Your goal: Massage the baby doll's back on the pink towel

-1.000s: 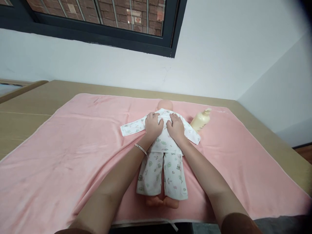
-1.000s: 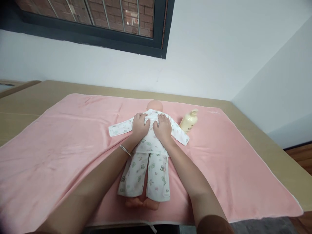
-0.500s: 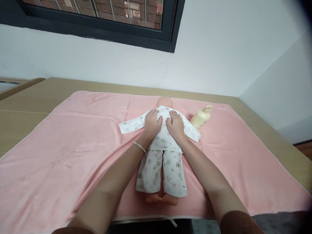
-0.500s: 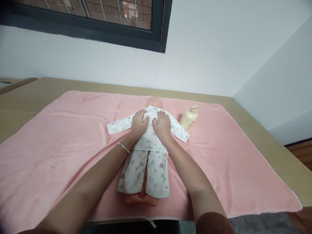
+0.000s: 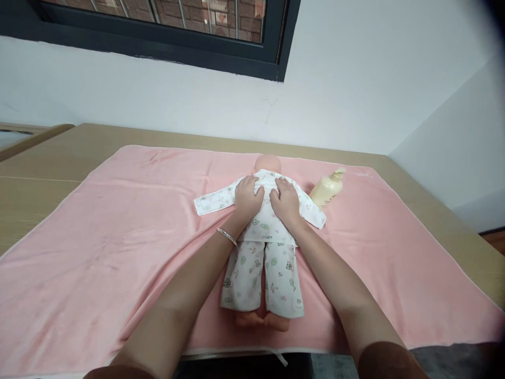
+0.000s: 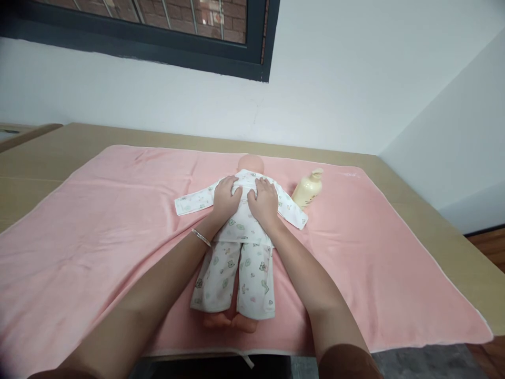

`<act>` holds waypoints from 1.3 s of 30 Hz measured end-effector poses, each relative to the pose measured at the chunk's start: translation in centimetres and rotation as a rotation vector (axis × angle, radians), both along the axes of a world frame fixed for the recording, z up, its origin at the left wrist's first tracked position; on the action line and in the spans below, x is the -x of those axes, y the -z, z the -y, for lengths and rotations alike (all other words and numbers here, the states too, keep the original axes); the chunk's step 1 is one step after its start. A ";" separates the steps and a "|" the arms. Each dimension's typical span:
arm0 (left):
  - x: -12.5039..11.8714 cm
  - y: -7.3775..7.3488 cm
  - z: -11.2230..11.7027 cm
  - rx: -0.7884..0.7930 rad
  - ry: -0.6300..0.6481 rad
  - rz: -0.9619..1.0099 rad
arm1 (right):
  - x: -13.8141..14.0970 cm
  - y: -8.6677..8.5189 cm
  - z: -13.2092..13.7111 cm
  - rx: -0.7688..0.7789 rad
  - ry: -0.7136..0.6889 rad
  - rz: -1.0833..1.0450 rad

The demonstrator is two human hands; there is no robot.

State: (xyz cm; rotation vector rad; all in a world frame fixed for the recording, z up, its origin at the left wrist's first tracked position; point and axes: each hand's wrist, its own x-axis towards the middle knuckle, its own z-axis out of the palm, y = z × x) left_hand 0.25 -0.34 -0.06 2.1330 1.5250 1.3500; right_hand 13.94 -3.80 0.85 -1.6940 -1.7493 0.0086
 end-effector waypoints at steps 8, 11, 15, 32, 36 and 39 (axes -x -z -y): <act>0.0 -0.2 0.1 0.015 -0.006 -0.015 | -0.1 0.1 -0.1 0.002 0.000 0.013; 0.1 -0.3 -0.1 0.022 0.032 -0.073 | -0.4 0.1 -0.3 0.054 -0.049 0.059; 0.3 -0.2 -0.3 -0.017 0.122 -0.178 | -0.8 -0.1 -0.6 0.090 -0.125 0.129; 0.0 0.2 0.0 -0.156 0.003 -0.223 | -0.2 -0.8 0.1 0.070 -0.017 0.227; 0.1 0.2 0.2 -0.244 0.045 -0.246 | -0.5 -0.8 -0.2 0.043 -0.110 0.294; 0.1 0.3 0.7 -0.261 -0.010 -0.213 | 0.1 -0.9 0.7 0.016 -0.008 0.263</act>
